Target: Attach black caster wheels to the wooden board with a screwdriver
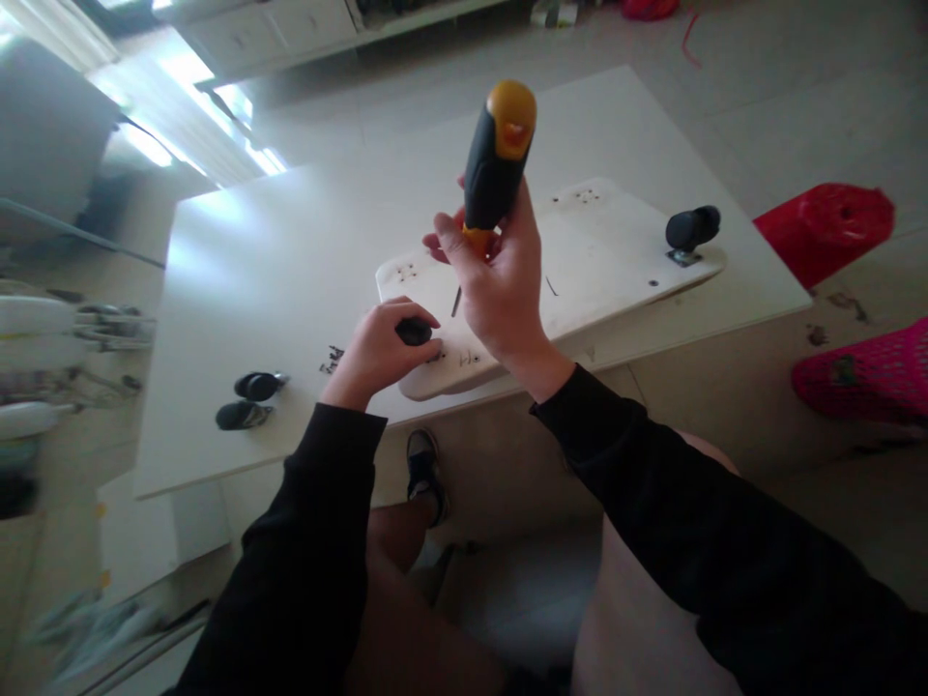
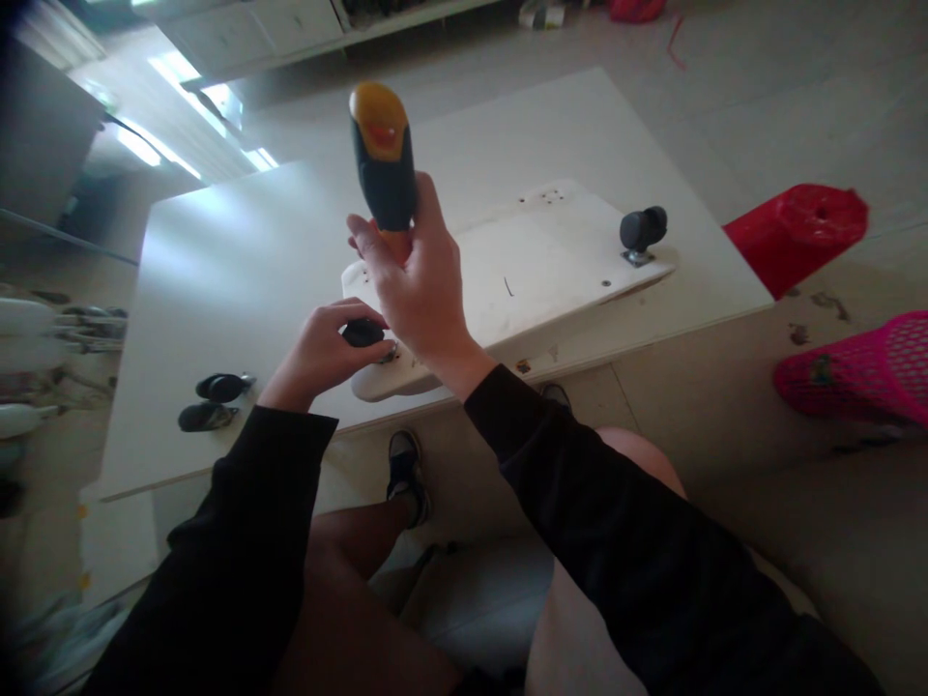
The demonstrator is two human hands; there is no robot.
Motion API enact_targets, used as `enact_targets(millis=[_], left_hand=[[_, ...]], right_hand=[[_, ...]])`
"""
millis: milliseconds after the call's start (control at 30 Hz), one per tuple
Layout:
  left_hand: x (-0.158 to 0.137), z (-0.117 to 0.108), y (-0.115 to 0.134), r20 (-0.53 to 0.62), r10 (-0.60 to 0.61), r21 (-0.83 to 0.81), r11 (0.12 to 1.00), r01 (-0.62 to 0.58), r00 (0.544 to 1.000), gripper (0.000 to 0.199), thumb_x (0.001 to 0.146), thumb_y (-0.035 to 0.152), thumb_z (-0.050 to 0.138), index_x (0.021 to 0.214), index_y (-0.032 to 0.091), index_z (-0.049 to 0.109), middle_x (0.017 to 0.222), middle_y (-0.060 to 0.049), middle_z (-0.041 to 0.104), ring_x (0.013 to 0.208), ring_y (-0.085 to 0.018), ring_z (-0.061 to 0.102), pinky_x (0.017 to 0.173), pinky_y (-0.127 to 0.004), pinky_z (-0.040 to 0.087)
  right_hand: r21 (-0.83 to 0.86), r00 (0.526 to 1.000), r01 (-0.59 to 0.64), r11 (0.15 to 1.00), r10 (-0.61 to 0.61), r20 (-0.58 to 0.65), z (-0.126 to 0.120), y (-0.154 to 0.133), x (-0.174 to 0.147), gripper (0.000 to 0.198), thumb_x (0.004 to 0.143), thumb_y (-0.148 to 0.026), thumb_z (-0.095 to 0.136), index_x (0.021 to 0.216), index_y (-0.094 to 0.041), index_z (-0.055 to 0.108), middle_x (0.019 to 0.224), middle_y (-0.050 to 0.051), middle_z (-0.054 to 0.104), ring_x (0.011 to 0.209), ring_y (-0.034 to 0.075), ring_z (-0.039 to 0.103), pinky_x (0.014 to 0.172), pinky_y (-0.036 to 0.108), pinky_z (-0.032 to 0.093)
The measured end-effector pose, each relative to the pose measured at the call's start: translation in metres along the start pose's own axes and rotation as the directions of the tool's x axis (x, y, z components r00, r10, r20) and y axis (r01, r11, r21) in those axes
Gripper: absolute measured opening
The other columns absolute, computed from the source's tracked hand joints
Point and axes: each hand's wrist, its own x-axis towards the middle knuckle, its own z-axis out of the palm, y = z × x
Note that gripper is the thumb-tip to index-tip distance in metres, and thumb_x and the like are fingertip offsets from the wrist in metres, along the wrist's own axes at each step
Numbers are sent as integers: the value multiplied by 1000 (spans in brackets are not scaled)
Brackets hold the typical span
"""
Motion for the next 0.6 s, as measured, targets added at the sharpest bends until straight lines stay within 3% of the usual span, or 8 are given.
enact_targets(millis=[133,233,400,600], left_hand=[[-1,-1,11,48,30,260,965,-42,998,8,82,23,72,85,24,79,98,-6,76,105,-30,67,103,-52,47],[-2,-2,20,79,24,352,935,-50,997,7,84,23,70,83,25,78,102,-7,75,110,-32,65,105,-54,43],[-1,-2,20,82,38,355,933,-64,996,6,86,23,71,82,24,75,106,-8,73,110,-32,63,103,-52,43],[1,4,15,4,76,315,946,-73,997,13,83,24,75,72,25,69,95,-8,70,101,-31,61,101,-51,44]], right_hand=[[43,999,3,999,-2,-33,-1,-5,0,33,92,-41,78,108,-31,51,90,-7,68,83,14,78,81,33,63],[40,999,13,999,-11,-49,0,-4,-2,31,92,-41,77,105,-30,51,88,-7,66,80,14,78,78,33,62],[-26,1000,10,1000,-10,-17,0,-1,-2,35,94,-49,72,113,-32,48,91,-7,68,82,14,79,80,31,64],[-225,989,-138,964,148,25,-3,-8,0,50,91,-54,75,128,-39,45,101,-4,75,99,17,80,88,33,66]])
